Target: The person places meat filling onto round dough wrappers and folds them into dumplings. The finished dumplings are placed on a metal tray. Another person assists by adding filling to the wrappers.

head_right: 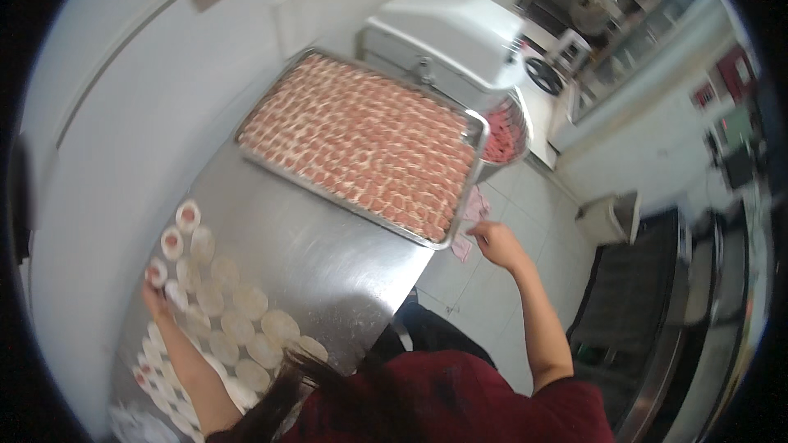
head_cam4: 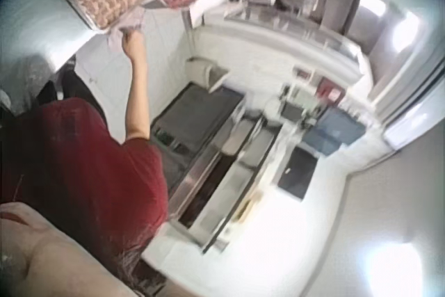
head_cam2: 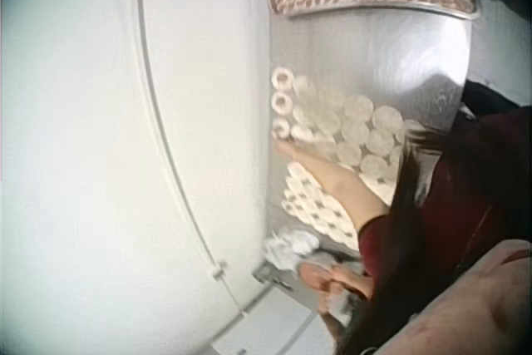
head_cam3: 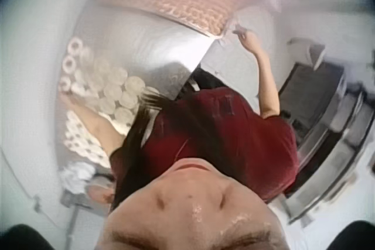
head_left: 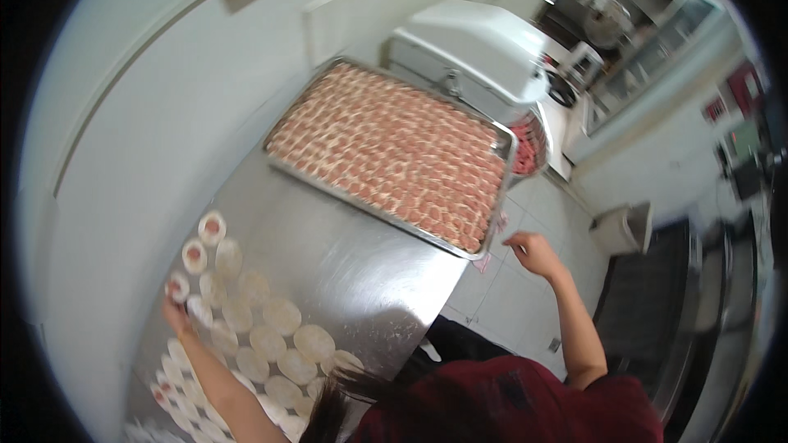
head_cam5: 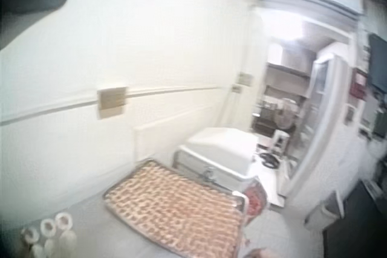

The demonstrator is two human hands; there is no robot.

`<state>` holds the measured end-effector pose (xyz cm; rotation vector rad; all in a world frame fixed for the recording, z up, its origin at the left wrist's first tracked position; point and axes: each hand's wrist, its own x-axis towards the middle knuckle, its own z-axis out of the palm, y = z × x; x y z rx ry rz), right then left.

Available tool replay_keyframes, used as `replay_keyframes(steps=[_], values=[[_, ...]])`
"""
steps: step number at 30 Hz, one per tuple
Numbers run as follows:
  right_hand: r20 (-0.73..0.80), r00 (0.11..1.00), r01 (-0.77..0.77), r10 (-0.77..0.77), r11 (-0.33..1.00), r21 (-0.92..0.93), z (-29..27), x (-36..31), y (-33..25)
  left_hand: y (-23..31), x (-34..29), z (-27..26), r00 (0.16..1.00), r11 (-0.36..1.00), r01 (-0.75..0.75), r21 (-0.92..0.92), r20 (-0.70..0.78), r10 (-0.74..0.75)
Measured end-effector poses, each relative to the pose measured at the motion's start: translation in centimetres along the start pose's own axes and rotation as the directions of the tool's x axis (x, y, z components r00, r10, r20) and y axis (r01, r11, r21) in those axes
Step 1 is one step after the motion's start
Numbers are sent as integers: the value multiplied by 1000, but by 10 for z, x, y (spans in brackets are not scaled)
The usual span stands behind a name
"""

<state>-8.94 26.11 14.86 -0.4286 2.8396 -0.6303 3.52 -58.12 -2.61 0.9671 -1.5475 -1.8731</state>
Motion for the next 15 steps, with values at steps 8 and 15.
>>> replay_keyframes(steps=[8,15], values=[[-171,983,88,-70,991,100,-18,45,42,11,-21,-2,999,892,22,-451,-26,-38],[-243,908,-52,341,669,742,-29,164,121,15,-120,45,997,897,-24,-442,52,52]])
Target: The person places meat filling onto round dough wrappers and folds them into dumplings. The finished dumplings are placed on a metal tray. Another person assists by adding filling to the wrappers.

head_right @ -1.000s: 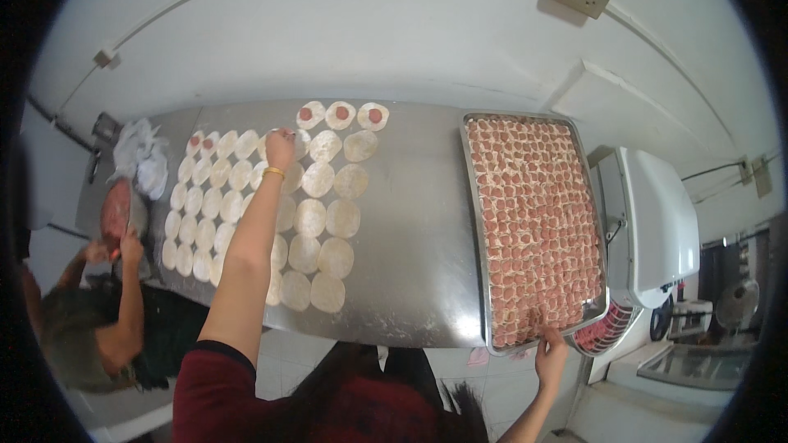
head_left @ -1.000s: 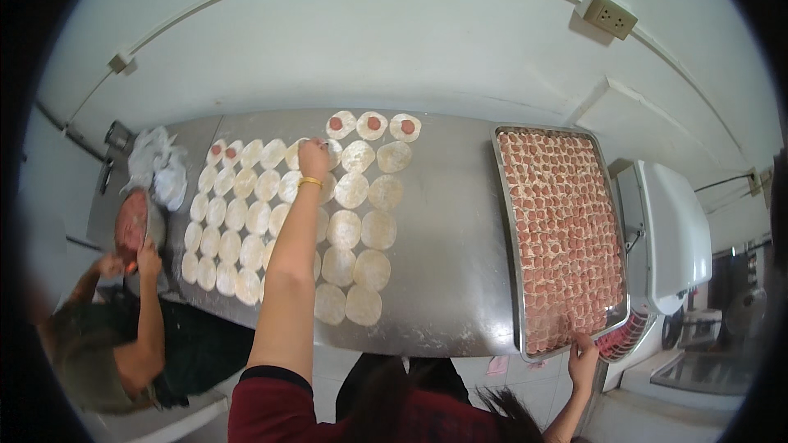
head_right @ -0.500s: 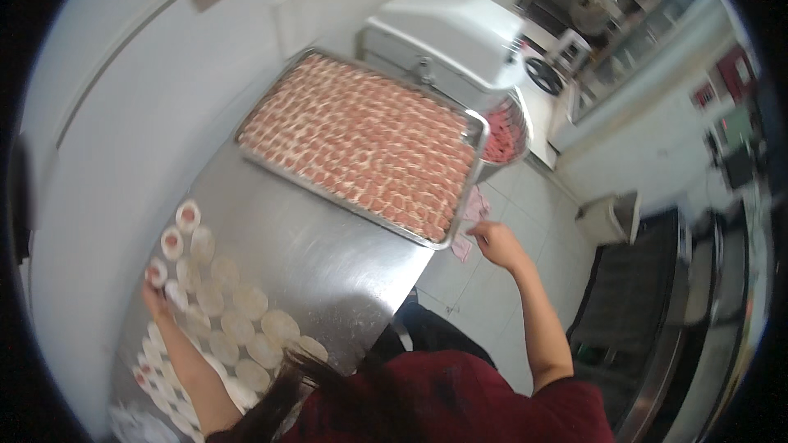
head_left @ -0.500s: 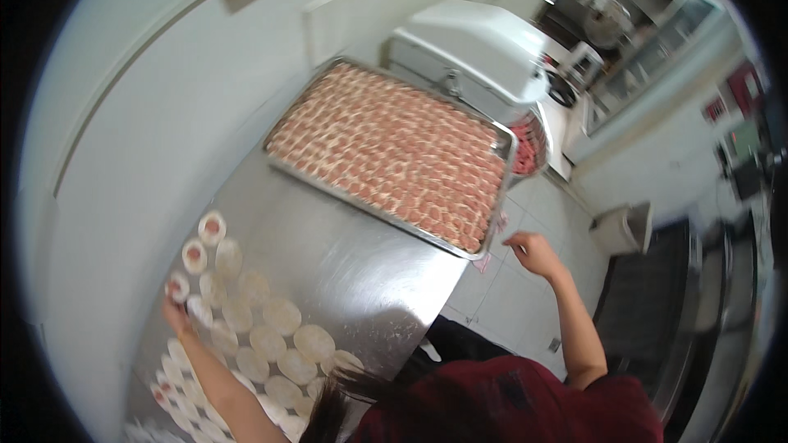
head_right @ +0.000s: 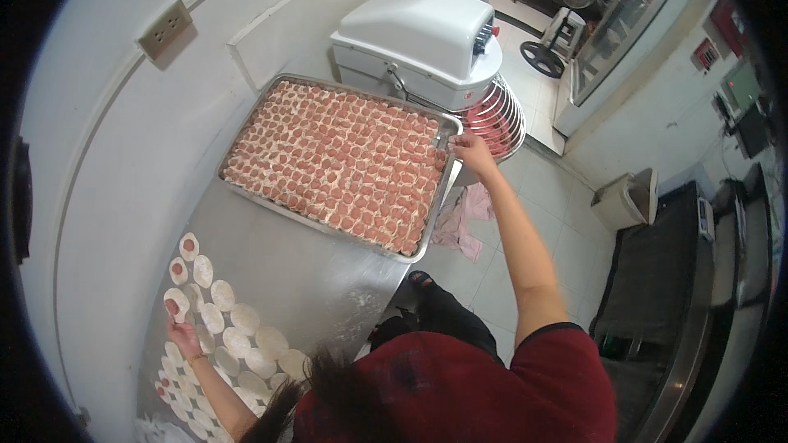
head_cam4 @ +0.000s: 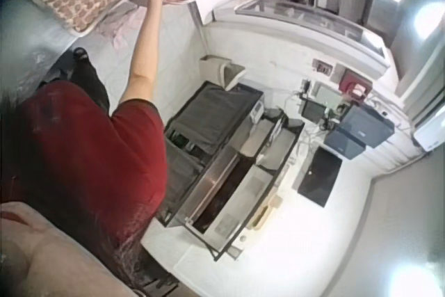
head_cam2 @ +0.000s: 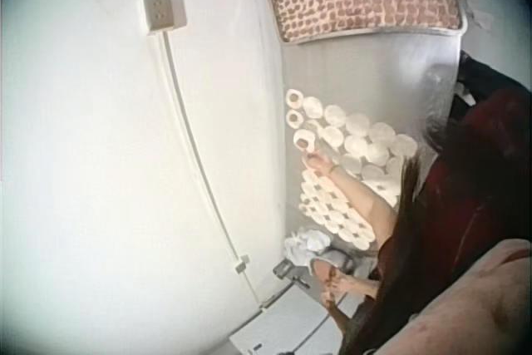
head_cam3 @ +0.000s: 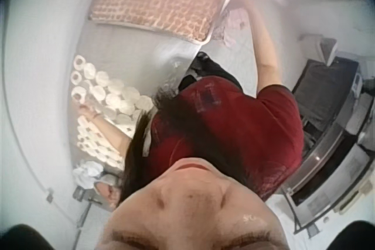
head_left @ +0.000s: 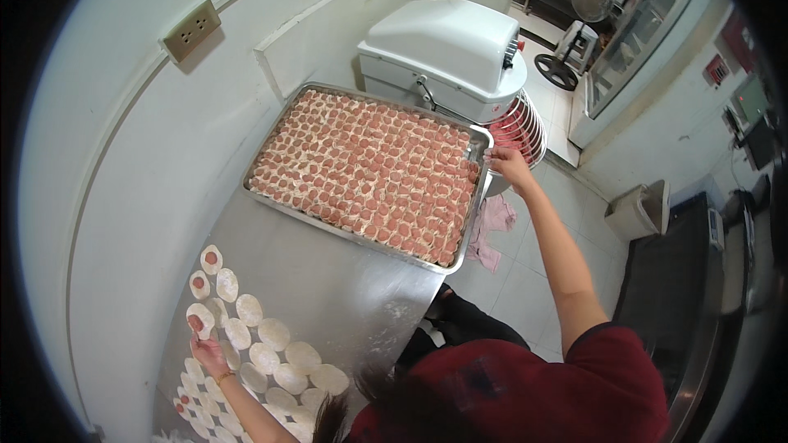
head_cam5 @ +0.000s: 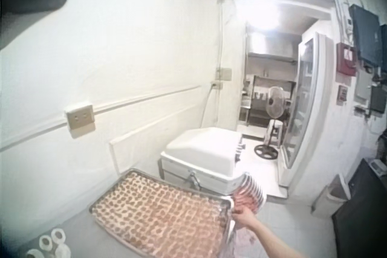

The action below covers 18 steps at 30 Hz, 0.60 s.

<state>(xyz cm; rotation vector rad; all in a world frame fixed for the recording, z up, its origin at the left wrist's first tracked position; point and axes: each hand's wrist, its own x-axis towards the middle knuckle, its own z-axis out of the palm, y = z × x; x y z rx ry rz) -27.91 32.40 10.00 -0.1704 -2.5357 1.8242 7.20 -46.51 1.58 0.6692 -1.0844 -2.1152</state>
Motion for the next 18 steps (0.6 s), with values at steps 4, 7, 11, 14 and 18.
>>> replay_keyframes(steps=[4,7,11,14,18], values=[[2,970,-235,242,941,245,8,72,26,-22,-105,70,972,972,204,-118,143,-187],[102,962,-257,252,966,36,11,105,40,-57,-194,129,956,954,251,-165,195,-218],[165,895,-443,414,870,217,27,112,49,-106,-267,185,956,935,213,-283,-138,-259],[236,857,-505,458,837,211,34,110,44,-133,-311,210,974,938,212,-273,-25,-227],[265,870,-475,417,851,223,39,106,39,-155,-339,241,964,915,259,-309,21,-265]])
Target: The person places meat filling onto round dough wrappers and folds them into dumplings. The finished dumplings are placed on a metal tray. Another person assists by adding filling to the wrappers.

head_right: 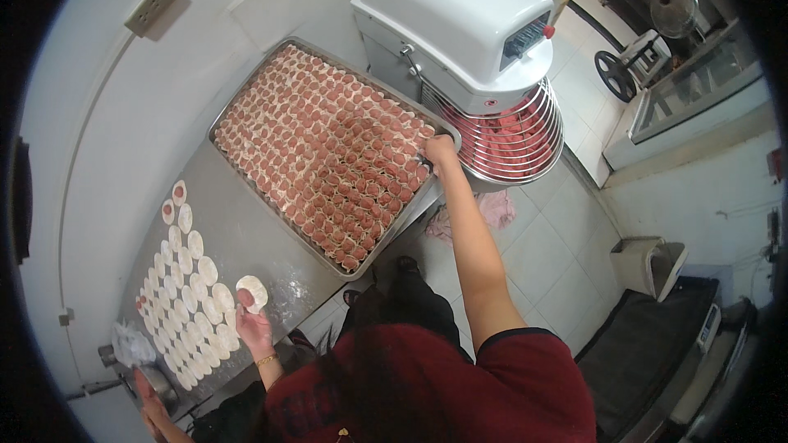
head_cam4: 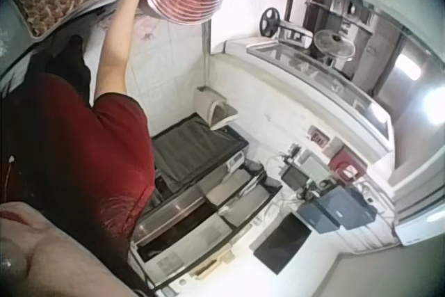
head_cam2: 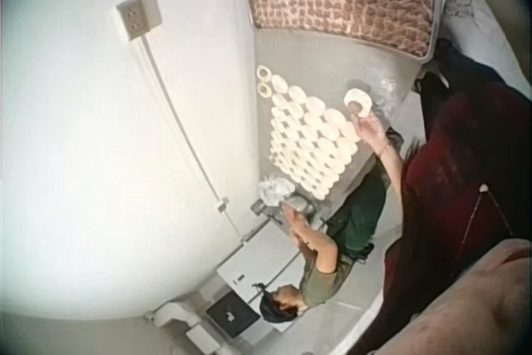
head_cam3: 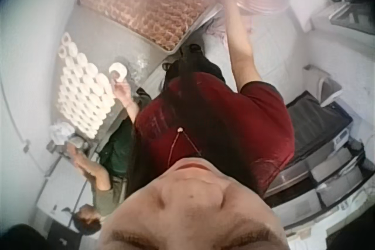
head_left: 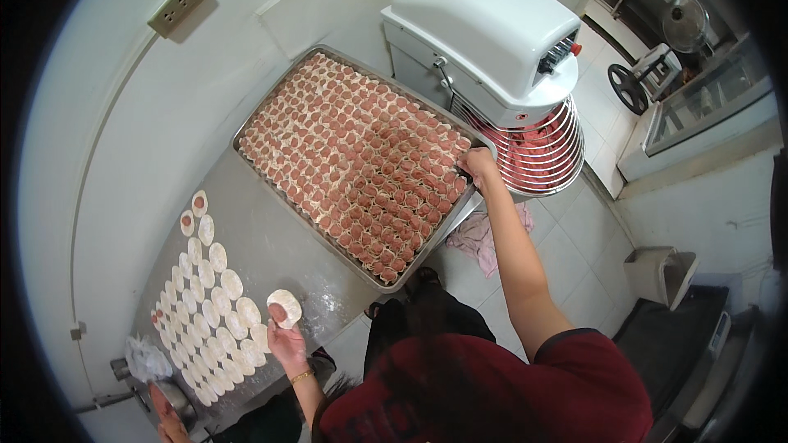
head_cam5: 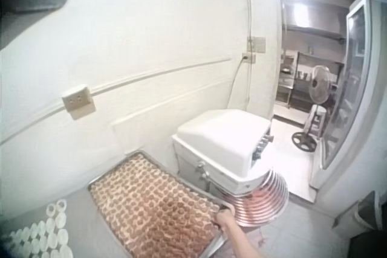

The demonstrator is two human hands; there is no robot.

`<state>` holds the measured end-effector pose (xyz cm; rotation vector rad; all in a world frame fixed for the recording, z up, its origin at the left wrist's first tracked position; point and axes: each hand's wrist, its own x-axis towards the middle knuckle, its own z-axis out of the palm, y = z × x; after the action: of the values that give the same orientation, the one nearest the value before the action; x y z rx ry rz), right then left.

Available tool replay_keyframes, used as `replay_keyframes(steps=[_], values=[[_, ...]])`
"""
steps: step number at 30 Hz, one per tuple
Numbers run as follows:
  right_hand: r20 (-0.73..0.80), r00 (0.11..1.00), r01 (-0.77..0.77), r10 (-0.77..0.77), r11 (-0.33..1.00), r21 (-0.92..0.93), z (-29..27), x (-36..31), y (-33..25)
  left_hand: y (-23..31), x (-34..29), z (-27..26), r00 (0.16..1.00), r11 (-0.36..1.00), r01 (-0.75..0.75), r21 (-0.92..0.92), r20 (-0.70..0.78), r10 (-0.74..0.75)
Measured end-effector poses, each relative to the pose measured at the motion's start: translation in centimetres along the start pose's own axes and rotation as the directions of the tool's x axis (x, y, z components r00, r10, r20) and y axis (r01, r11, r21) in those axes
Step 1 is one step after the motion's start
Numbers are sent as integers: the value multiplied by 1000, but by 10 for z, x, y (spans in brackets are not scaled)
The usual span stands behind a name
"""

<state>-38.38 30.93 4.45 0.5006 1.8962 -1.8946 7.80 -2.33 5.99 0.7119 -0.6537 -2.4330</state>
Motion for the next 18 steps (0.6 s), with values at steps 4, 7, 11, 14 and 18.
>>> replay_keyframes(steps=[4,7,11,14,18], values=[[15,1000,22,-21,999,-45,-8,14,7,-20,-8,15,999,1000,-5,15,-49,6],[-31,992,111,-121,969,-222,-15,37,19,-27,-8,21,999,1000,-2,19,-34,3],[-27,972,219,-233,943,-252,-12,59,32,-37,-12,23,998,1000,-13,-6,-58,13],[13,984,180,-180,974,-135,-17,53,25,-44,-15,22,993,1000,-23,-20,-112,21],[28,999,34,-32,995,-90,-17,28,2,-50,-14,22,987,1000,-11,-21,-161,7]])
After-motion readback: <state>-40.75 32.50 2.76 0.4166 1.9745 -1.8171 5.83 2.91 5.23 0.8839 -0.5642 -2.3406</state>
